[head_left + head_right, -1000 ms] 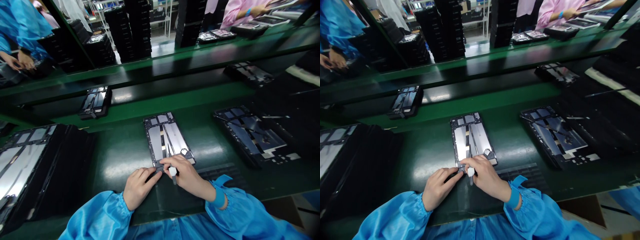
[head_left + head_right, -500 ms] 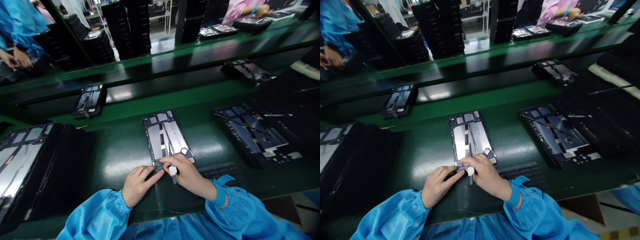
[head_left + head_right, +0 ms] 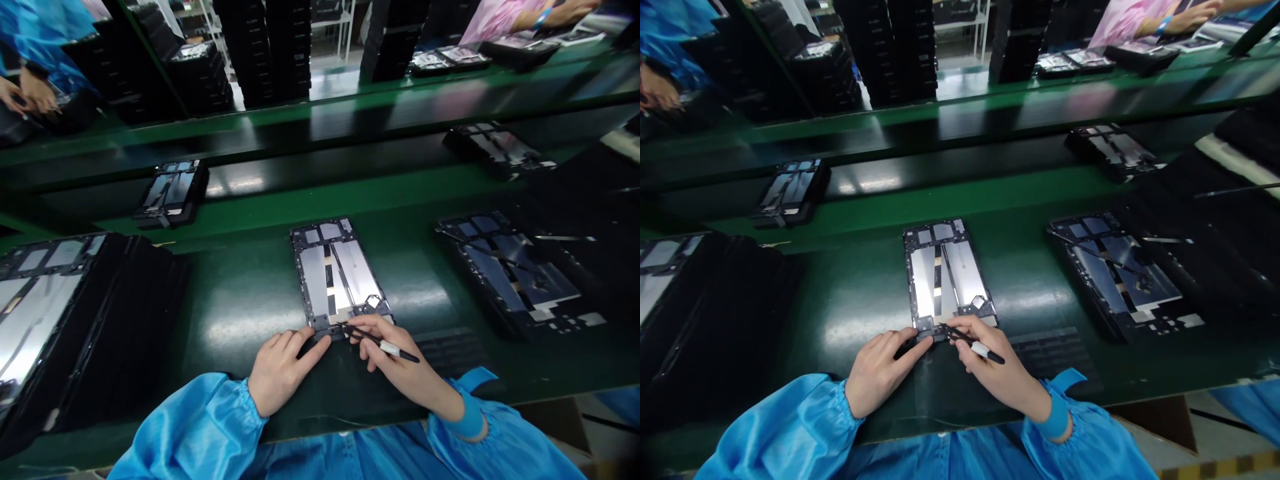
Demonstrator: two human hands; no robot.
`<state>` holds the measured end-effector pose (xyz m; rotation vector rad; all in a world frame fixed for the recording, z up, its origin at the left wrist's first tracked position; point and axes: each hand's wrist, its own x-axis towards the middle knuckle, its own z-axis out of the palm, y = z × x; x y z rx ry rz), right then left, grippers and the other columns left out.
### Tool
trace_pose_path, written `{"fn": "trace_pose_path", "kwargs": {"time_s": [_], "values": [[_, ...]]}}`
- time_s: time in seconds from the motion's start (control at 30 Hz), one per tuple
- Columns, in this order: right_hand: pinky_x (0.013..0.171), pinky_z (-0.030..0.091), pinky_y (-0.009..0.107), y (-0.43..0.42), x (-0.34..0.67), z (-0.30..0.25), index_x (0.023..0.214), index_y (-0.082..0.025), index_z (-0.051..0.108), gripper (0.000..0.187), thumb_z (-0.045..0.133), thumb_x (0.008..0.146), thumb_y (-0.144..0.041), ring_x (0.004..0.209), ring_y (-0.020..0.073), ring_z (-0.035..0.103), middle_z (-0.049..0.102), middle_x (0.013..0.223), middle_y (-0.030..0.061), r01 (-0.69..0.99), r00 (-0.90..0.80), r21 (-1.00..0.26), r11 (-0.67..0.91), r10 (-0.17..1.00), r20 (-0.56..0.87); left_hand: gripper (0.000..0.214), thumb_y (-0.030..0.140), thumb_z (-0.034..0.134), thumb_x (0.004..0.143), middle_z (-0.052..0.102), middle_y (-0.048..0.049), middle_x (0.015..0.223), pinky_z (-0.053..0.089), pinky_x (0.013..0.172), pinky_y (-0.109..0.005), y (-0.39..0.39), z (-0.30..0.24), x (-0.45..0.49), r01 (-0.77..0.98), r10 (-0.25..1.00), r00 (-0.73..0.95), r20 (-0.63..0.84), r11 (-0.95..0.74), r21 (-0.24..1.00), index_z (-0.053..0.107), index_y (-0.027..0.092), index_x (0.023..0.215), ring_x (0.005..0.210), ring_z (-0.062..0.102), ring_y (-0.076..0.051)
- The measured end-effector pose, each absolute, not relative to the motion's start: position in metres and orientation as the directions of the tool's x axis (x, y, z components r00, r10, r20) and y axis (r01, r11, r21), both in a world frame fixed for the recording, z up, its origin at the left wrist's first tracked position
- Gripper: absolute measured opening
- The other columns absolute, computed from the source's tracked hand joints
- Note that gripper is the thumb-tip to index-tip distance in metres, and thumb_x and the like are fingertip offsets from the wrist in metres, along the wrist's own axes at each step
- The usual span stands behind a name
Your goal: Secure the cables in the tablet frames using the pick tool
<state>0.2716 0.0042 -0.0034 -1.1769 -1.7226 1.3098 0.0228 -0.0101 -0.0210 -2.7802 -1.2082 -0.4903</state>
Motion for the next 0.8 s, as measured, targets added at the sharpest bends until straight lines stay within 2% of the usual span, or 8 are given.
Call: {"fn": "trace_pose_path", "kwargs": {"time_s": [0.1, 0.17, 0.4, 0.63, 0.8], "values": [[0.056, 0.053, 0.026, 0.006, 0.267, -0.007, 0.095, -0.021, 0.059, 0.007, 0.053, 0.091, -0.021, 0.059, 0.0148, 0.064, 0.065, 0.073, -0.0003, 0.311, -0.353, -0.946, 0.095, 0.935, -0.022, 0.039, 0.011, 0.043, 0.097, 0.062, -0.0088, 0.113, 0.048, 0.07, -0.031, -0.011, -0.021, 0.022, 0.728, 0.702, 0.637, 0.317, -0.684, 0.051, 0.054, 0.025, 0.132, 0.084, 0.06, -0.018], [0.058, 0.053, 0.027, 0.007, 0.265, -0.006, 0.09, -0.021, 0.059, 0.005, 0.054, 0.09, -0.021, 0.064, 0.0163, 0.066, 0.066, 0.072, 0.0004, 0.326, -0.37, -0.935, 0.14, 0.929, 0.01, 0.038, 0.011, 0.043, 0.097, 0.062, -0.0088, 0.113, 0.048, 0.071, -0.031, -0.011, -0.021, 0.022, 0.728, 0.702, 0.633, 0.326, -0.683, 0.056, 0.054, 0.024, 0.131, 0.084, 0.06, -0.018], [0.064, 0.053, 0.027, 0.011, 0.262, 0.0, 0.088, -0.021, 0.062, 0.009, 0.053, 0.09, -0.021, 0.069, 0.017, 0.068, 0.068, 0.076, 0.0011, 0.327, -0.377, -0.928, 0.182, 0.925, 0.048, 0.036, 0.014, 0.039, 0.099, 0.063, -0.0083, 0.11, 0.049, 0.07, -0.029, -0.01, -0.021, 0.023, 0.725, 0.689, 0.624, 0.367, -0.686, 0.055, 0.057, 0.024, 0.128, 0.082, 0.061, -0.017], [0.05, 0.05, 0.025, 0.011, 0.276, -0.01, 0.082, -0.021, 0.06, 0.009, 0.054, 0.089, -0.021, 0.055, 0.0151, 0.062, 0.063, 0.064, -0.0012, 0.336, -0.266, -0.938, 0.088, 0.964, -0.005, 0.036, 0.014, 0.039, 0.099, 0.063, -0.0086, 0.111, 0.05, 0.069, -0.03, -0.009, -0.023, 0.022, 0.72, 0.682, 0.636, 0.362, -0.693, 0.042, 0.057, 0.024, 0.128, 0.081, 0.061, -0.017], [0.051, 0.052, 0.025, 0.007, 0.279, -0.01, 0.093, -0.019, 0.064, 0.011, 0.054, 0.092, -0.024, 0.052, 0.0139, 0.063, 0.067, 0.066, -0.0003, 0.293, -0.286, -0.955, 0.057, 0.958, -0.03, 0.037, 0.011, 0.04, 0.098, 0.063, -0.0093, 0.115, 0.05, 0.072, -0.03, -0.01, -0.021, 0.018, 0.704, 0.665, 0.641, 0.383, -0.708, 0.051, 0.056, 0.023, 0.129, 0.084, 0.062, -0.017]]}}
